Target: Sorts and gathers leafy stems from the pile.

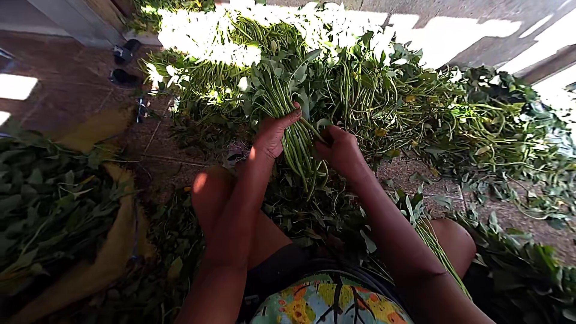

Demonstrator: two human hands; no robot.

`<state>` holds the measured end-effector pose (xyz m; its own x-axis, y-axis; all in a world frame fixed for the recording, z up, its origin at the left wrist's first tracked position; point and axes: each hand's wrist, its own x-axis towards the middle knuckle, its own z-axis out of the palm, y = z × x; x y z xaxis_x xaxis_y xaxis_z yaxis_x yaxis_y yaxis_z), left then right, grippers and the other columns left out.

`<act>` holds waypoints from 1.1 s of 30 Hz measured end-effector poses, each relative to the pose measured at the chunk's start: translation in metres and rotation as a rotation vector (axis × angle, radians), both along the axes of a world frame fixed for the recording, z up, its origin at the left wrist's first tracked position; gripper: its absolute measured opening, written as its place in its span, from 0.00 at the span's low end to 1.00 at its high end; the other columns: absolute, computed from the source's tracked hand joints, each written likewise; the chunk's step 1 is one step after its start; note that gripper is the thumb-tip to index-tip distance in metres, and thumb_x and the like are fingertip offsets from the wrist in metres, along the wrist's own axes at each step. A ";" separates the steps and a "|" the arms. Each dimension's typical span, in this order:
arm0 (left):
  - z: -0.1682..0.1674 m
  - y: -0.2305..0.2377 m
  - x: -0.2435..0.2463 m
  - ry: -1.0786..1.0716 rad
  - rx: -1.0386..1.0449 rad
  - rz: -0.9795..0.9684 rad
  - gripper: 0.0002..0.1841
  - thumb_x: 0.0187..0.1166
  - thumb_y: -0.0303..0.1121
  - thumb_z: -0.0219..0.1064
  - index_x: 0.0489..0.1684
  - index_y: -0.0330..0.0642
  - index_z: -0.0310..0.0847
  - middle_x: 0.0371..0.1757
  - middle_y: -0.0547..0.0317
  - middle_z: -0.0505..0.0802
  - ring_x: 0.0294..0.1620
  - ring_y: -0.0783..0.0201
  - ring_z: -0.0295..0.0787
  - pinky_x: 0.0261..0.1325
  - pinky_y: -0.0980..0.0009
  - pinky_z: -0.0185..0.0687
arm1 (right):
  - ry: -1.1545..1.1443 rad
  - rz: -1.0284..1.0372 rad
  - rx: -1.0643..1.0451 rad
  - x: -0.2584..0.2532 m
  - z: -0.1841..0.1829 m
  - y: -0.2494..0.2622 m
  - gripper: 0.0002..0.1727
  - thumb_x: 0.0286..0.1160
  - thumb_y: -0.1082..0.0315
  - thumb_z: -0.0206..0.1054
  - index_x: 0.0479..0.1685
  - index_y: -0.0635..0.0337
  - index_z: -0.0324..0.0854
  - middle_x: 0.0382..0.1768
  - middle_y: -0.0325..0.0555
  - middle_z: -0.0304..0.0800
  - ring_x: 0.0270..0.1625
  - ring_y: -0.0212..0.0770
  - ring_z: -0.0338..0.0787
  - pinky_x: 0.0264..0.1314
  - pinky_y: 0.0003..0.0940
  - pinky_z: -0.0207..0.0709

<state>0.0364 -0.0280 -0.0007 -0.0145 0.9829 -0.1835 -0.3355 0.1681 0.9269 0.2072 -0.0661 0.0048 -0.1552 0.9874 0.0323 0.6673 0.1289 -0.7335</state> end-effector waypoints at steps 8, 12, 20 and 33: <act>0.001 0.025 -0.028 0.075 -0.010 0.268 0.08 0.78 0.26 0.72 0.51 0.41 0.84 0.44 0.58 0.92 0.45 0.66 0.91 0.53 0.68 0.89 | 0.028 -0.078 -0.216 0.049 -0.032 -0.040 0.08 0.73 0.70 0.76 0.41 0.65 0.85 0.29 0.48 0.86 0.30 0.40 0.85 0.37 0.44 0.81; -0.007 0.032 -0.027 0.138 -0.004 0.285 0.10 0.77 0.26 0.73 0.52 0.39 0.84 0.44 0.57 0.92 0.47 0.66 0.90 0.55 0.67 0.88 | 0.057 0.098 0.043 0.060 -0.047 -0.063 0.10 0.80 0.66 0.67 0.46 0.67 0.83 0.30 0.48 0.83 0.28 0.37 0.81 0.33 0.36 0.78; 0.000 0.024 -0.024 -0.127 0.013 0.270 0.08 0.82 0.23 0.66 0.54 0.38 0.78 0.40 0.54 0.92 0.43 0.60 0.93 0.52 0.64 0.92 | -0.026 0.011 -0.446 0.062 -0.060 -0.034 0.19 0.95 0.67 0.42 0.51 0.70 0.77 0.33 0.58 0.80 0.35 0.52 0.83 0.44 0.47 0.78; 0.004 0.013 -0.021 0.000 0.093 0.318 0.11 0.78 0.22 0.71 0.54 0.34 0.81 0.44 0.53 0.93 0.42 0.61 0.93 0.51 0.65 0.93 | -0.196 -0.294 -0.348 0.045 -0.086 -0.011 0.23 0.94 0.60 0.45 0.67 0.70 0.75 0.51 0.71 0.88 0.56 0.69 0.90 0.59 0.68 0.80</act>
